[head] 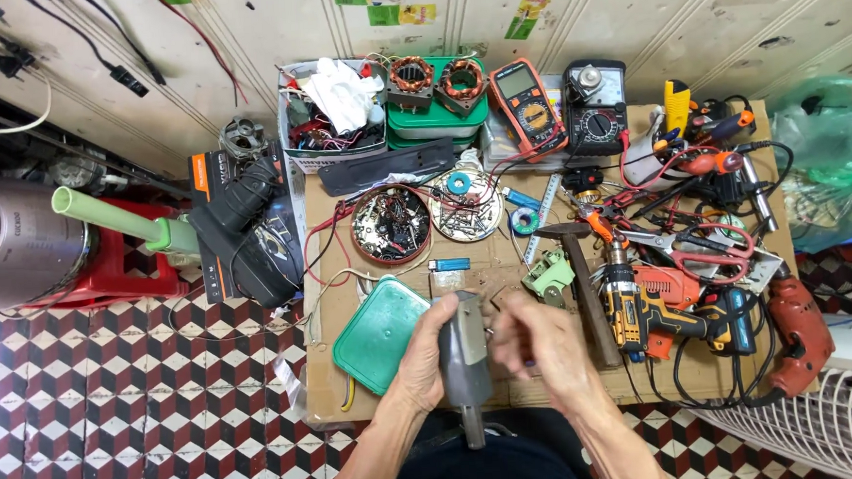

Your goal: Disassembling an appliance component using screwdrivers, a handheld drill, and knives at a workbench.

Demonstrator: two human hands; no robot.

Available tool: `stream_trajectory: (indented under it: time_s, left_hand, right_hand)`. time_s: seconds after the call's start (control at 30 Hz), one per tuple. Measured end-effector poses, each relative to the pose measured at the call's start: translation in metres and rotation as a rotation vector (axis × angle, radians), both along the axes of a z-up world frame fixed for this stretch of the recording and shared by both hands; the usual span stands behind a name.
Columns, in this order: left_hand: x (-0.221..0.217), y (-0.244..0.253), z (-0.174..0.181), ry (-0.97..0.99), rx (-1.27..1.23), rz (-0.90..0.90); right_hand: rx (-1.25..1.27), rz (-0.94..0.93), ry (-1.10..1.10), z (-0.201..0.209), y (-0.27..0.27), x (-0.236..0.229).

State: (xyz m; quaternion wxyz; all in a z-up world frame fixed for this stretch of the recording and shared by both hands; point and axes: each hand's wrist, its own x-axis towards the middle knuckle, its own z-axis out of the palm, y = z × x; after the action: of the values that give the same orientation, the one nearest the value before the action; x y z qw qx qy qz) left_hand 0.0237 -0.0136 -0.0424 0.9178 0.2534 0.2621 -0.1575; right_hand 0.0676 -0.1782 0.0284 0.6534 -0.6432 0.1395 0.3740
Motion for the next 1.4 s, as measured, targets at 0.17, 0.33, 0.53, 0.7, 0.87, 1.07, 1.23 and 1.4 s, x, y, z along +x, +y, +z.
stream_trajectory:
  time_s: [0.17, 0.33, 0.53, 0.7, 0.87, 1.07, 1.23, 1.4]
  left_hand:
    - [0.001, 0.012, -0.015, 0.086, -0.081, 0.069]
    - [0.004, 0.01, -0.009, 0.12, -0.137, 0.172]
    - [-0.006, 0.016, -0.001, 0.07, -0.193, 0.207]
    - [-0.012, 0.032, -0.012, 0.141, -0.031, 0.084]
    - [-0.009, 0.041, -0.026, 0.109, -0.043, -0.015]
    - [-0.015, 0.048, -0.031, 0.095, -0.005, -0.044]
    - [-0.015, 0.046, -0.033, 0.169, 0.009, -0.066]
    - [-0.014, 0.044, -0.028, 0.132, -0.018, -0.07]
  right_hand:
    - [-0.581, 0.014, -0.351, -0.098, -0.047, -0.02]
    - [-0.891, 0.481, -1.188, -0.196, -0.045, -0.045]
    - [-1.059, 0.712, -1.08, -0.208, -0.054, -0.039]
    - [-0.536, 0.146, -0.262, -0.087, -0.083, -0.038]
    - [-0.407, 0.177, -0.428, -0.01, -0.086, -0.041]
    - [-0.416, 0.279, -0.523, 0.011, -0.067, -0.037]
    - [-0.422, 0.309, -0.554, 0.011, -0.066, -0.037]
    - [-0.389, 0.303, -0.536, 0.014, -0.066, -0.035]
